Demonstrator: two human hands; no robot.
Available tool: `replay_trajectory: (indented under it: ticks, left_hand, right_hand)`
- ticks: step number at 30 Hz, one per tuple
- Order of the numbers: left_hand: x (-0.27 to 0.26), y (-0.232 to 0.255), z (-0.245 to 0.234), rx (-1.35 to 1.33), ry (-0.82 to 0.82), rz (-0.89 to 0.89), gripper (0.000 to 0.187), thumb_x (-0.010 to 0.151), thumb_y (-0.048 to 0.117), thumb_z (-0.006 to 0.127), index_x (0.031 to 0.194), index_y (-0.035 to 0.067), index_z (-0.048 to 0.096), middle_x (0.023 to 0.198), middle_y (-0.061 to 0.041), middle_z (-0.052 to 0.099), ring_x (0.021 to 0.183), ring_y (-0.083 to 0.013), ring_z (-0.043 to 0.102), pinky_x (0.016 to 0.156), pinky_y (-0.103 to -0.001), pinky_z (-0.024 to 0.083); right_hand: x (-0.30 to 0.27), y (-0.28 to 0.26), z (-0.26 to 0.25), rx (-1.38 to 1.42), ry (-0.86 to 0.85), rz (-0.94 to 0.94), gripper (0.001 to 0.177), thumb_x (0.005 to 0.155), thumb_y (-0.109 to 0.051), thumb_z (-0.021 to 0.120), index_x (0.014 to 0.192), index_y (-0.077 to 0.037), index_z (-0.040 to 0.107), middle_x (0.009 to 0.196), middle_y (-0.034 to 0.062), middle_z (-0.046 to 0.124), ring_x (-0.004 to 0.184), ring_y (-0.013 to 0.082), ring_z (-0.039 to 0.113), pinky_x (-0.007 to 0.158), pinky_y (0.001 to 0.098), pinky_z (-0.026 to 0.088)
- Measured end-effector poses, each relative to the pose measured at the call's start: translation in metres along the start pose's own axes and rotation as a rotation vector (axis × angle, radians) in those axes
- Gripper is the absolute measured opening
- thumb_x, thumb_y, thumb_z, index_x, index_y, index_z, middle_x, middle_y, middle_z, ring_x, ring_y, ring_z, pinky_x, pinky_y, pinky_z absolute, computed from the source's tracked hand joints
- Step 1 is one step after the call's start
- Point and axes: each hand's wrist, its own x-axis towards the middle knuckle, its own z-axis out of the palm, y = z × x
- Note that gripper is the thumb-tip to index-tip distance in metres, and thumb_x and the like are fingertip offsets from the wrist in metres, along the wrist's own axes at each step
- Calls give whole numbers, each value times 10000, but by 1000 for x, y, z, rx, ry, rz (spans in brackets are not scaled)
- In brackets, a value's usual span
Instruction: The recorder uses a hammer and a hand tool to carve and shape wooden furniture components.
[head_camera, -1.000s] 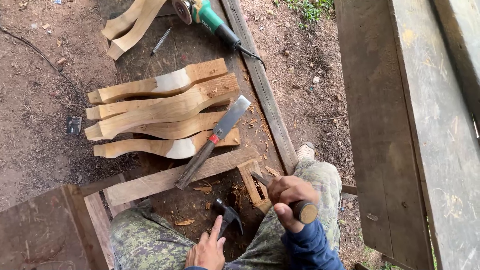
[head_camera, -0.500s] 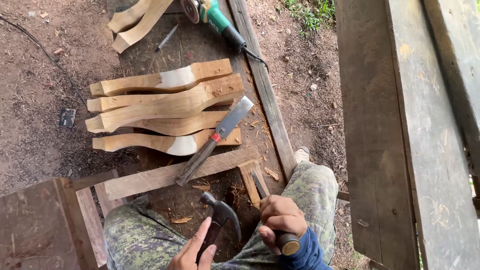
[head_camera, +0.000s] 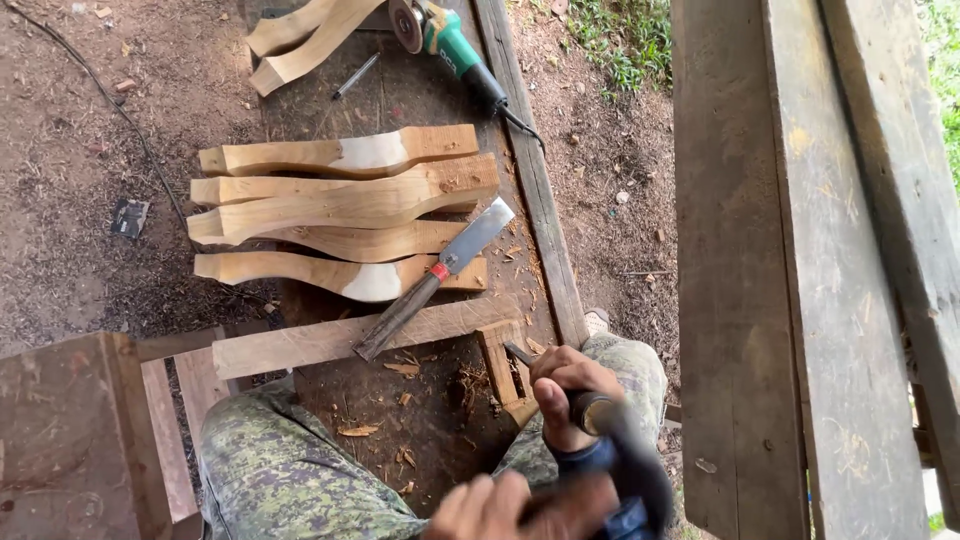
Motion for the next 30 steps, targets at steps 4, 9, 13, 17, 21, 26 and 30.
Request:
replay_trajectory:
  ticks: [4,9,13,17,21,26,30]
  left_hand:
    - [32,-7,-3,-242,-145,12,328,1009,352,632,1281,259,791,694,20,388,506,-98,468,419,-269,383]
    - [51,3,-13,-241,-207,-44,420,991,343,655,1388,222,719,659,18,397,459,-96,449,365,-255,369]
    - [56,-6,-10,-340,-210,-41,512,975,346,650,1463,192,667,657,6,397,475,-98,457,376,-259,388]
    - [8,18,6,-361,-204,9,502,1007,298,648,1506,254,640,642,9,383,495,-105,474,389,-296,406]
    - [15,11,14,-300,-242,-11,180,1052,386,630,1145,255,549,642,-30,439,496,-144,514,404,-368,431]
    - [65,-3,-23,-422,-140,-41,449,971,312,617,1412,242,667,706,-101,515,512,-171,546,441,-339,470]
    - [57,5,-26,-493,-226,-114,478,954,326,649,1425,245,670,642,-46,431,497,-161,524,423,-338,458]
  right_hand:
    - [4,16,-9,59,-48,-41,258,1008,-147,671,843,-22,518,708,77,601,602,177,577,553,321,482]
    - [11,-4,-4,69,-52,74,245,1011,-135,669,844,-17,535,735,100,597,634,172,540,590,316,455]
    - [30,-1,1,66,-67,85,225,1014,-124,682,870,-5,555,767,121,602,679,182,545,630,318,461]
    - [4,22,-8,59,-20,79,226,1005,-141,680,856,-26,554,743,89,598,645,156,554,594,283,453]
    - [-13,25,-20,57,-43,74,235,1012,-154,687,873,-45,531,753,75,591,638,148,543,598,285,442]
    - [2,32,-12,117,-86,51,246,1042,-148,687,897,-50,514,784,84,554,673,175,520,640,336,441]
    - [4,23,-9,44,-66,40,228,1006,-142,676,865,-27,539,739,88,583,646,174,559,598,333,470]
